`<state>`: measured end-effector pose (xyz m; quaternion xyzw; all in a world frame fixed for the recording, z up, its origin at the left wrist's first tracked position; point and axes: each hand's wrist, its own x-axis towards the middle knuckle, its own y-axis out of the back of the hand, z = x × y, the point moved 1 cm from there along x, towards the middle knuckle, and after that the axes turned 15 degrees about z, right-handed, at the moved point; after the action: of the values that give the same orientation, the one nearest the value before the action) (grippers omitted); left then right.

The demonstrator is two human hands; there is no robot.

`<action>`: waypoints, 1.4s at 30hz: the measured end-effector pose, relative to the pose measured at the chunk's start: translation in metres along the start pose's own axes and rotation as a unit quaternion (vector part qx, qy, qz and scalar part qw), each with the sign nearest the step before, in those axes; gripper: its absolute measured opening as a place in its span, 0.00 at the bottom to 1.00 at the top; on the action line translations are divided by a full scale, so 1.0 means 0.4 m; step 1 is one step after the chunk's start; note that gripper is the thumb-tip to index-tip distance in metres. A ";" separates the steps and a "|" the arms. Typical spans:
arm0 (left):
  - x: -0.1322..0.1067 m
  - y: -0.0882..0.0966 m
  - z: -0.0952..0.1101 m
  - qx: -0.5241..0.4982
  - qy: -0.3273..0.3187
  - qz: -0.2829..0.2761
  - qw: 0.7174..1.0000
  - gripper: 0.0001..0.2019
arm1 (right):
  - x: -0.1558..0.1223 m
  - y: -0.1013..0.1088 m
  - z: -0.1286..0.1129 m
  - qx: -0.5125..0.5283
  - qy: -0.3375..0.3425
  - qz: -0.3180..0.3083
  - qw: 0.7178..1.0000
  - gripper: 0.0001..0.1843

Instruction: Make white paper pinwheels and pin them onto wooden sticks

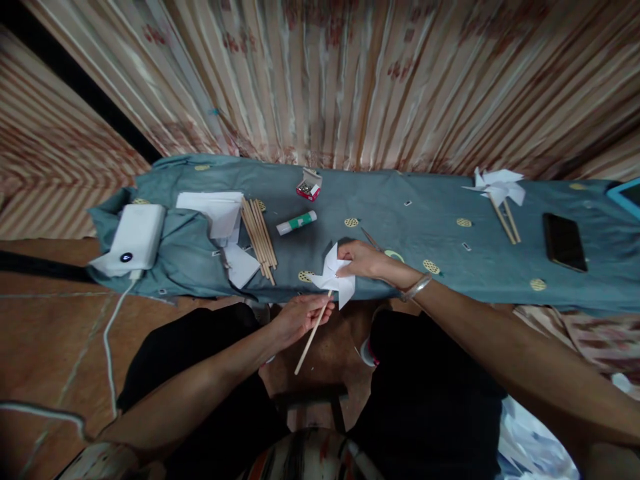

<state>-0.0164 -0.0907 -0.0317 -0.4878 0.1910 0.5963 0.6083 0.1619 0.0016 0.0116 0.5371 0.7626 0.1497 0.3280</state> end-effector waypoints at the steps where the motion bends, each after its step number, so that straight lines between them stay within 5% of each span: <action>1: -0.003 0.004 0.000 0.001 -0.005 -0.005 1.000 0.09 | -0.002 0.005 0.001 0.014 -0.003 0.003 1.000 0.11; 8: -0.003 0.010 0.001 0.000 -0.034 -0.038 0.999 0.21 | 0.008 0.033 0.014 0.123 -0.047 0.052 0.990 0.14; 18: -0.002 -0.022 0.043 -0.017 -0.059 -0.022 0.998 0.23 | 0.019 0.067 0.016 0.237 -0.063 0.136 0.960 0.18; 21: 0.001 -0.039 0.071 -0.013 -0.082 -0.009 0.997 0.19 | 0.012 0.078 0.018 0.313 -0.050 0.218 0.923 0.19; 26: 0.013 -0.073 0.120 -0.031 -0.109 0.005 0.994 0.11 | 0.005 0.071 0.051 0.463 -0.031 0.359 0.810 0.22; 29: 0.018 -0.095 0.150 -0.055 -0.121 -0.002 0.991 0.11 | 0.004 0.053 0.074 0.501 -0.059 0.383 0.773 0.24; 32: 0.025 -0.114 0.181 -0.075 -0.141 -0.009 0.987 0.12 | -0.001 0.030 0.071 0.491 -0.063 0.370 0.786 0.23; 38: 0.054 -0.138 0.227 -0.109 -0.220 -0.001 0.969 0.15 | -0.028 -0.036 0.007 0.384 0.000 0.189 0.904 0.23; 42: 0.067 -0.148 0.232 -0.108 -0.242 0.004 0.964 0.17 | -0.035 -0.073 -0.013 0.341 0.010 0.128 0.931 0.21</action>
<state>0.0107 0.0112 0.0099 -0.3910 -0.0257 0.7162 0.5774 0.1401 -0.0215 0.0033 0.7078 0.6961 -0.0732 0.0957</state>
